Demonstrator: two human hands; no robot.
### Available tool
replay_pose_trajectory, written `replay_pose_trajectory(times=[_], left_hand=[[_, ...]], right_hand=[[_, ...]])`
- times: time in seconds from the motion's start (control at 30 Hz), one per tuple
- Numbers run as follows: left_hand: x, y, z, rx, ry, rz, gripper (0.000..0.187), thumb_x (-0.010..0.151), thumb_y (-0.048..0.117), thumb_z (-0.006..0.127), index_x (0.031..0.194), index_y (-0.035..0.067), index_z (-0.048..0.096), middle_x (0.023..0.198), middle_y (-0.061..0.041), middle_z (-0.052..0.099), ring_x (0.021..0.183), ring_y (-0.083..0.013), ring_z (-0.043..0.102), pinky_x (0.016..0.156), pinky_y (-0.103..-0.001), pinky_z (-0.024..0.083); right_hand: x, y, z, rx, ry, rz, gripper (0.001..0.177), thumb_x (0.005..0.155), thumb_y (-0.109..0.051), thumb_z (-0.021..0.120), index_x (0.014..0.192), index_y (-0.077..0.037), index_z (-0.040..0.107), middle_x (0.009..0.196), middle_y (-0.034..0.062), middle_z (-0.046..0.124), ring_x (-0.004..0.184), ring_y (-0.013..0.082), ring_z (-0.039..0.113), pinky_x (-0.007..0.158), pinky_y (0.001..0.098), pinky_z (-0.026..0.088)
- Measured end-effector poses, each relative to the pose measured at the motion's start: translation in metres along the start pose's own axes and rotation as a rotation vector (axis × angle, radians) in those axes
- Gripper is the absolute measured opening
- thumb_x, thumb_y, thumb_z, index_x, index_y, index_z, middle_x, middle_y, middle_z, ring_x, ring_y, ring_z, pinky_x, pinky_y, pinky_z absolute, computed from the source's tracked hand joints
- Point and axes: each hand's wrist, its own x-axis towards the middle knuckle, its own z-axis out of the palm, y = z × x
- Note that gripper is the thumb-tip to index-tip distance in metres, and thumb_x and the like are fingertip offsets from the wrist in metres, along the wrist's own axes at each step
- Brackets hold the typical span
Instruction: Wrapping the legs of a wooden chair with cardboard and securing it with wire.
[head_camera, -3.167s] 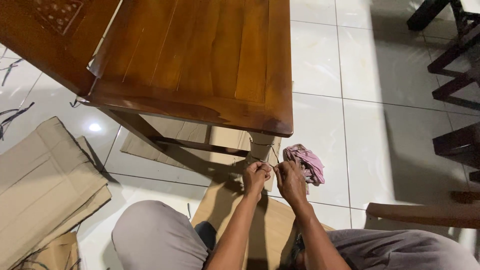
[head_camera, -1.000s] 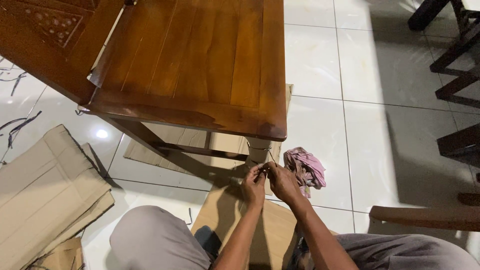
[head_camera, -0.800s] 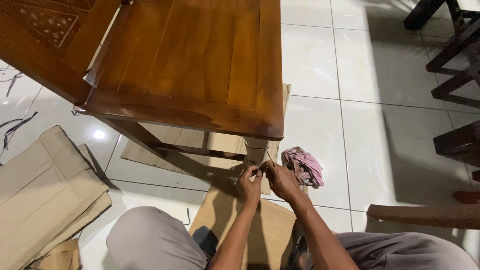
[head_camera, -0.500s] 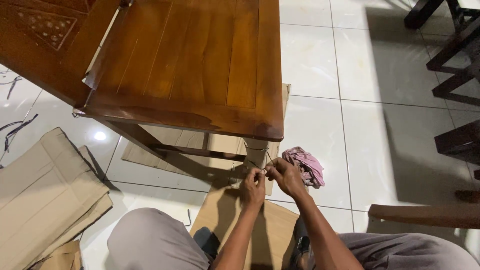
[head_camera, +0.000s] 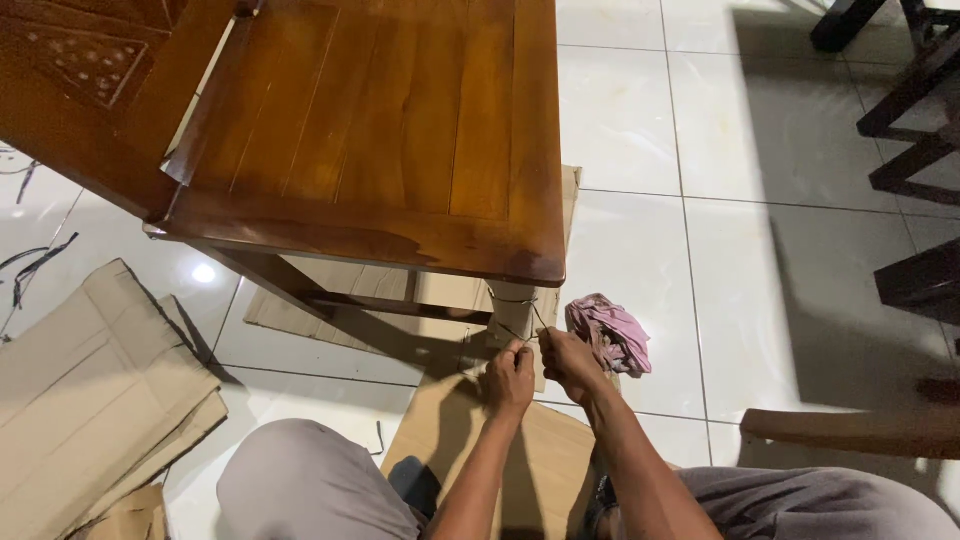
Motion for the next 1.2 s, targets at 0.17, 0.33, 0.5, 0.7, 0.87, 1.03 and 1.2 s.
replay_pose_trajectory(times=[0.17,0.33,0.5,0.7,0.87,1.03,1.2], left_hand=[[0.001,0.005,-0.003,-0.109,-0.024,-0.042,0.032,0.09,0.043,0.054,0.097,0.022,0.077,0.09,-0.013,0.077,0.098,-0.0413,0.072,0.088,-0.056,0.055],[0.009,-0.012,0.0,-0.038,-0.026,-0.055,0.033,0.091,0.044,0.053,0.102,0.025,0.077,0.098,-0.013,0.077,0.105,-0.0401,0.071,0.093,-0.056,0.055],[0.007,-0.011,-0.009,0.037,-0.018,-0.033,0.035,0.093,0.043,0.052,0.107,0.024,0.078,0.097,-0.014,0.078,0.103,-0.0413,0.072,0.095,-0.057,0.054],[0.005,-0.002,-0.019,0.07,-0.062,0.021,0.031,0.092,0.039,0.051,0.096,0.02,0.075,0.094,-0.016,0.075,0.101,-0.042,0.072,0.092,-0.058,0.055],[0.002,-0.009,-0.008,0.072,-0.081,0.018,0.03,0.094,0.04,0.05,0.092,0.02,0.072,0.093,-0.014,0.076,0.1,-0.0401,0.072,0.087,-0.057,0.056],[0.0,-0.005,-0.006,0.111,-0.086,-0.015,0.03,0.092,0.043,0.05,0.091,0.023,0.072,0.091,-0.012,0.076,0.099,-0.0364,0.073,0.086,-0.053,0.058],[-0.003,0.002,-0.016,0.076,-0.058,0.074,0.032,0.092,0.038,0.049,0.089,0.015,0.072,0.089,-0.02,0.075,0.095,-0.0441,0.073,0.082,-0.06,0.056]], right_hand=[[-0.012,-0.023,0.015,0.199,0.111,0.035,0.031,0.084,-0.011,0.063,0.058,-0.015,0.045,0.053,-0.0066,0.024,0.043,0.0104,0.028,0.044,0.0255,0.028],[0.01,-0.028,0.015,0.329,0.088,0.042,0.025,0.091,-0.017,0.058,0.067,-0.016,0.049,0.057,-0.0098,0.023,0.045,0.0062,0.028,0.045,0.0209,0.027],[0.02,-0.029,0.02,0.422,0.049,0.027,0.024,0.097,-0.018,0.054,0.073,-0.016,0.047,0.061,-0.0103,0.021,0.049,0.0044,0.026,0.049,0.0191,0.028],[-0.006,-0.045,0.013,0.478,-0.04,0.063,0.026,0.103,-0.018,0.055,0.078,-0.014,0.048,0.065,-0.0105,0.024,0.055,0.0041,0.028,0.053,0.0169,0.029],[-0.023,-0.032,-0.003,0.135,-0.206,-0.099,0.006,0.096,-0.007,0.049,0.093,-0.009,0.054,0.066,-0.0081,0.028,0.053,0.0056,0.034,0.05,0.0188,0.031],[-0.006,-0.022,-0.008,-0.651,-0.092,-0.282,0.026,0.096,-0.013,0.049,0.115,-0.008,0.067,0.082,0.0131,0.057,0.079,0.0297,0.057,0.069,0.039,0.048],[0.011,0.005,-0.007,-1.023,0.054,-0.391,0.026,0.095,-0.022,0.051,0.114,-0.028,0.067,0.082,0.0197,0.073,0.09,0.045,0.072,0.084,0.0529,0.056]])
